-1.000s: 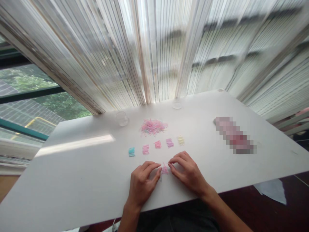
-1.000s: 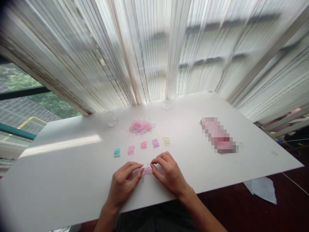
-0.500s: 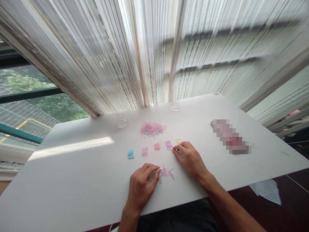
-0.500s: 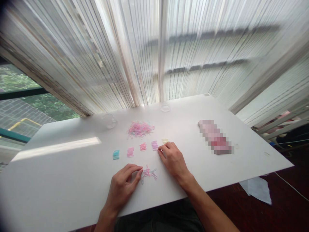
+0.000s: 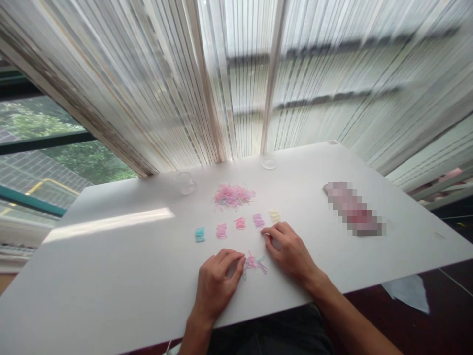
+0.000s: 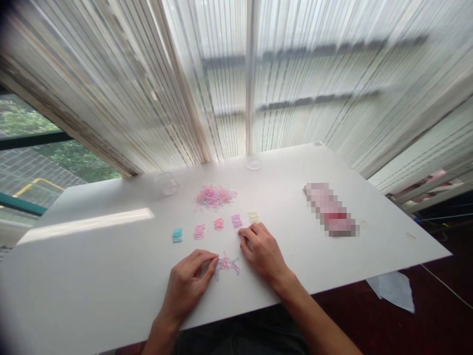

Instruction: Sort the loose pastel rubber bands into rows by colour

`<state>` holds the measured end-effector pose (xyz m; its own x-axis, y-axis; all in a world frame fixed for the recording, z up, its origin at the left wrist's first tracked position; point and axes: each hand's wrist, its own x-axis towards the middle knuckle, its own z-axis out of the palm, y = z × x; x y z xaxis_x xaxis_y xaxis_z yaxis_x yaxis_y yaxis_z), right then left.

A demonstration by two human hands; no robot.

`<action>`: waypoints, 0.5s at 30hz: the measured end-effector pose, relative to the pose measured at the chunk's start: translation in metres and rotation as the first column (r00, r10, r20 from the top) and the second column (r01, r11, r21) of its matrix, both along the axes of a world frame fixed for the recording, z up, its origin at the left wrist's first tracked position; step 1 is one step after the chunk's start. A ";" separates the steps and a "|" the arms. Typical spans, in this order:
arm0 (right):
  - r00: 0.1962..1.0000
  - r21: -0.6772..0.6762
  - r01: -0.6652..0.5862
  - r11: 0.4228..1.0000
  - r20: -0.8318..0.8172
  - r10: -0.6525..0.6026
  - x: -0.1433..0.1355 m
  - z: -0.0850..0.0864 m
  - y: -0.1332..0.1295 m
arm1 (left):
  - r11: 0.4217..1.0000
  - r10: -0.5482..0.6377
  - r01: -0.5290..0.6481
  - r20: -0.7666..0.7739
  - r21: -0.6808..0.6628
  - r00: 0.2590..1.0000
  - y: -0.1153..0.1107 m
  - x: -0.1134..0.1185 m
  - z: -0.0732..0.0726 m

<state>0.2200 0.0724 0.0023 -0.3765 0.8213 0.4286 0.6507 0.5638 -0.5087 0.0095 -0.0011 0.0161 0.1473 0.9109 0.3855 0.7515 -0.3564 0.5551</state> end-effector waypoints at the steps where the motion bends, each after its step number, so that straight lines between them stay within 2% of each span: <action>1: 1.000 0.000 0.004 1.000 0.003 -0.004 0.000 -0.001 0.000 | 1.000 -0.001 0.001 -0.001 0.002 1.000 0.000 0.000 0.000; 10: 1.000 0.016 0.017 1.000 -0.022 -0.017 -0.001 -0.003 0.001 | 1.000 0.012 -0.012 -0.013 -0.010 1.000 0.001 0.001 0.001; 15: 0.998 0.011 -0.005 1.000 -0.062 0.005 0.000 0.001 0.000 | 0.999 0.034 -0.035 -0.064 -0.002 0.997 0.001 0.002 0.001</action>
